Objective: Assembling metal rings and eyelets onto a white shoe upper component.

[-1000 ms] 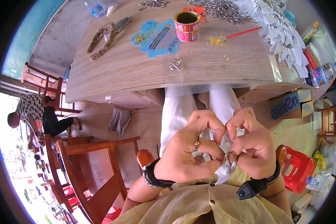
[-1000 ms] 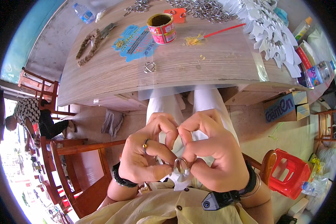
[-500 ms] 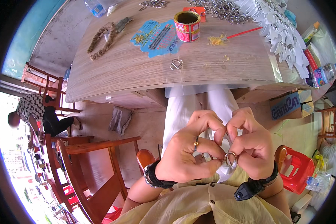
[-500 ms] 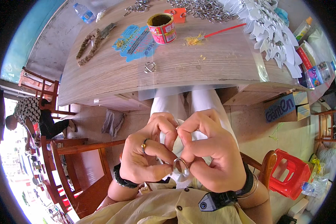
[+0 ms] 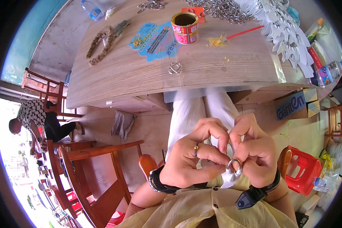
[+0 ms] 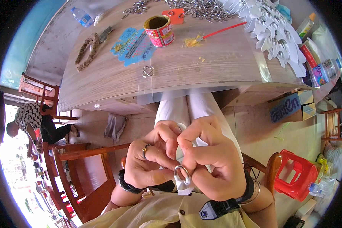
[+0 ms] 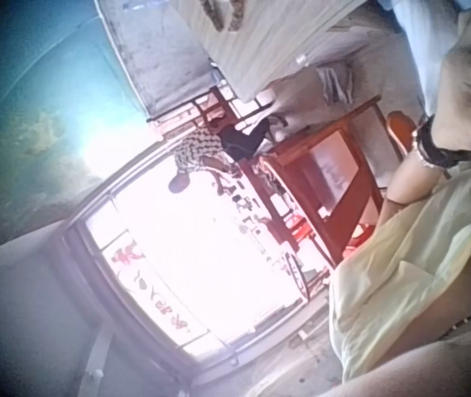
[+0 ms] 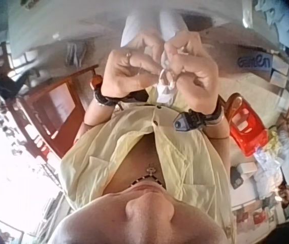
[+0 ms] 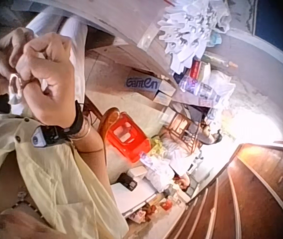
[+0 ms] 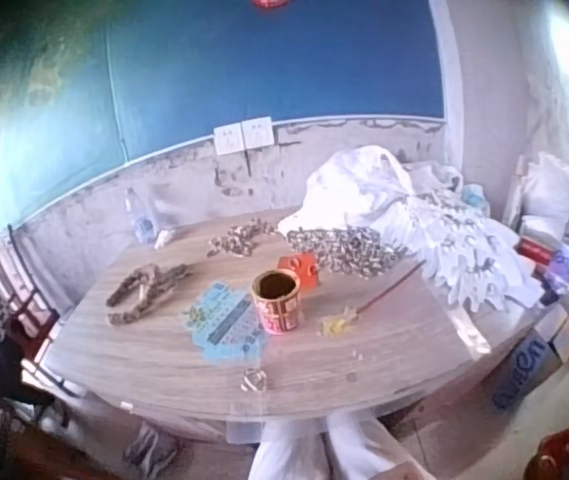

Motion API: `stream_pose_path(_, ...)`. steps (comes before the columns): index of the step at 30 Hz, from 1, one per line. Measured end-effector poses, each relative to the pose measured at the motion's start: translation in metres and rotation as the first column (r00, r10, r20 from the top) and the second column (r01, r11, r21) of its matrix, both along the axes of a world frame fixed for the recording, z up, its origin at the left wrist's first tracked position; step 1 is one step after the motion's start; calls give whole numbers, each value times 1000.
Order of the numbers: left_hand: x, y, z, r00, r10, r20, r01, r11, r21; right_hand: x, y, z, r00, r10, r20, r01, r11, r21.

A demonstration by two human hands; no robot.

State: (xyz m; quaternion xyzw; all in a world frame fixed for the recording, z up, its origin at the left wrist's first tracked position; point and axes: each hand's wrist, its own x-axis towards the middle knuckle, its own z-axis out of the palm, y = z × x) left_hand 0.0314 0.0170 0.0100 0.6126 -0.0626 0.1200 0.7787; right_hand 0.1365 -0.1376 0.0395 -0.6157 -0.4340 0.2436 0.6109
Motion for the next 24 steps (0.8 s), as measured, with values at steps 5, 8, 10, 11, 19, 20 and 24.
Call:
stream_pose_path(5,2,-2,0,999,48,-5,-47,995,85,2,1,-6,999,25,-34,-25,1000,15)
stream_pose_path(8,0,1,2,998,62,-32,-57,986,155,0,1,-7,996,14,-88,-13,1000,8)
stream_pose_path(10,0,2,1,997,74,-33,-67,981,184,0,2,-10,995,3,-103,-3,1000,3)
stream_pose_path(11,0,2,1,996,80,-35,-71,978,198,-1,2,-11,994,-3,-111,2,1000,-1)
stream_pose_path(19,0,6,5,989,31,-143,-11,990,144,5,-1,-10,998,-40,47,43,996,-75)
stream_pose_path(20,-1,7,4,988,17,-153,2,993,121,6,-1,-10,993,-40,113,50,995,-88)
stream_pose_path(24,1,14,8,990,-53,-130,76,980,181,6,0,-8,977,-72,203,93,991,-98)
